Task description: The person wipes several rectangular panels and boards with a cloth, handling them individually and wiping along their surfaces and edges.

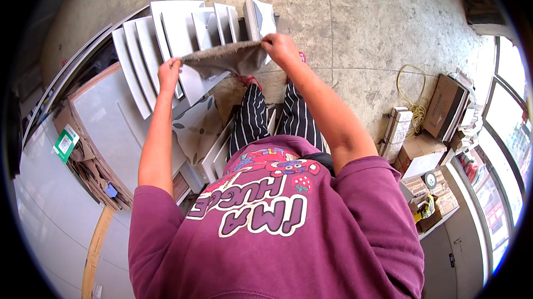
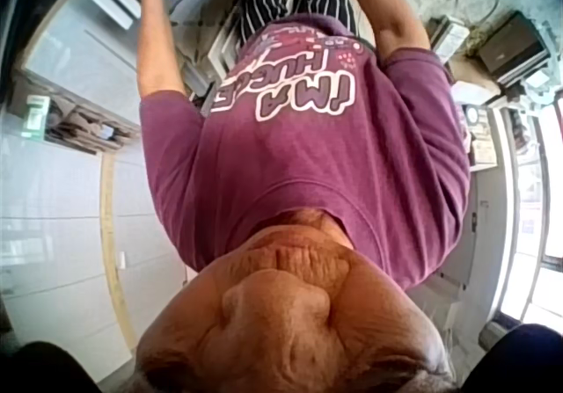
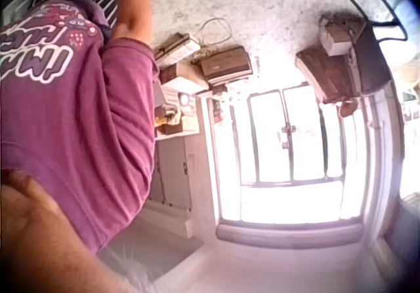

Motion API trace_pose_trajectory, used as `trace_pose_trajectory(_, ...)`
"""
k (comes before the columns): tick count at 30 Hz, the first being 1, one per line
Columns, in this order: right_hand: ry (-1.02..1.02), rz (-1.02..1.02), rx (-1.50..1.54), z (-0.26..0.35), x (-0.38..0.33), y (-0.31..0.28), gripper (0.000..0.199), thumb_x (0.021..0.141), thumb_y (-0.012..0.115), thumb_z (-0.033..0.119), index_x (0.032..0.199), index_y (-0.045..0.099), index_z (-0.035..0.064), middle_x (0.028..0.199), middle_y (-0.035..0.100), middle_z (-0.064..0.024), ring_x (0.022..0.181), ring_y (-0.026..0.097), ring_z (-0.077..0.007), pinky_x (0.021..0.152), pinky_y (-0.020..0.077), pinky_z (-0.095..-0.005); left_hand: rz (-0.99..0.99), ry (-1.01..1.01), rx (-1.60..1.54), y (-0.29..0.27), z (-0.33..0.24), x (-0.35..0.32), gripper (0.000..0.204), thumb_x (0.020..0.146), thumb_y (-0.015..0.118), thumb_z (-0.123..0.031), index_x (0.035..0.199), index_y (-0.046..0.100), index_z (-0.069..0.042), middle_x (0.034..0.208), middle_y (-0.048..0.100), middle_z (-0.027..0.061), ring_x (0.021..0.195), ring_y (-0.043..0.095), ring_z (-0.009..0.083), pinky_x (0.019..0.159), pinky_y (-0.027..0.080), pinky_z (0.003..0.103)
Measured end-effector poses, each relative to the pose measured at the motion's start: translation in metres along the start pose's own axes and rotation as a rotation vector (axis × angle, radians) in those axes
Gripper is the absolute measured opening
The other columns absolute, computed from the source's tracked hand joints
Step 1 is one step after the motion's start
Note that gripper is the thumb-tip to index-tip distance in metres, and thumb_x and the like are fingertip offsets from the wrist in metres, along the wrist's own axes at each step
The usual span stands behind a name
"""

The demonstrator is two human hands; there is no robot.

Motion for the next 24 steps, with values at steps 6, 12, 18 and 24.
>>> trace_pose_trajectory(6, -0.079, -0.182, 0.094, 0.044, 0.041, -0.038, 0.02, 0.074, 0.061, 0.022, 0.089, 0.066, 0.0098, 0.081, 0.064, -0.0125, 0.077, 0.061, -0.0272, 0.069, 0.0469, -0.0329, -0.098, 0.06, -0.109, -0.017, -0.055, 0.056, 0.02, 0.08, 0.055, -0.015, 0.095, 0.065, -0.005, 0.074, 0.064, 0.0041, 0.058, 0.058, 0.0101, 0.055, 0.046, 0.023)
trace_pose_trajectory(12, -0.211, -0.231, 0.208, 0.061, 0.047, -0.051, 0.019, 0.074, 0.061, 0.018, 0.09, 0.065, 0.0072, 0.082, 0.063, -0.0146, 0.076, 0.062, -0.0255, 0.068, 0.0474, -0.0304, -0.14, 0.125, -0.206, -0.03, -0.075, 0.058, 0.022, 0.081, 0.056, -0.013, 0.099, 0.063, -0.004, 0.076, 0.064, 0.0035, 0.055, 0.055, 0.0067, 0.049, 0.042, 0.019)
trace_pose_trajectory(18, -0.151, -0.168, 0.017, 0.021, 0.007, -0.03, 0.018, 0.073, 0.062, 0.019, 0.088, 0.066, 0.0099, 0.083, 0.063, -0.0134, 0.078, 0.061, -0.0279, 0.07, 0.048, -0.0335, -0.1, 0.014, -0.133, -0.004, -0.033, 0.003, 0.019, 0.078, 0.057, -0.013, 0.094, 0.066, -0.009, 0.072, 0.063, 0.0048, 0.059, 0.057, 0.0099, 0.058, 0.046, 0.025)
trace_pose_trajectory(24, -0.003, 0.196, -0.131, -0.042, -0.053, 0.015, 0.02, 0.072, 0.062, 0.022, 0.089, 0.066, 0.0114, 0.082, 0.063, -0.0139, 0.078, 0.061, -0.0282, 0.071, 0.0478, -0.0349, 0.039, -0.087, 0.027, 0.057, 0.077, -0.082, 0.02, 0.078, 0.055, -0.014, 0.092, 0.065, -0.005, 0.071, 0.063, 0.0033, 0.052, 0.055, 0.0089, 0.053, 0.045, 0.023)
Point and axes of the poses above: each hand's wrist, its own x-axis towards the middle knuckle, its own y-axis out of the palm, z = x × y, the point moved 8 cm from there along x, towards the middle knuckle
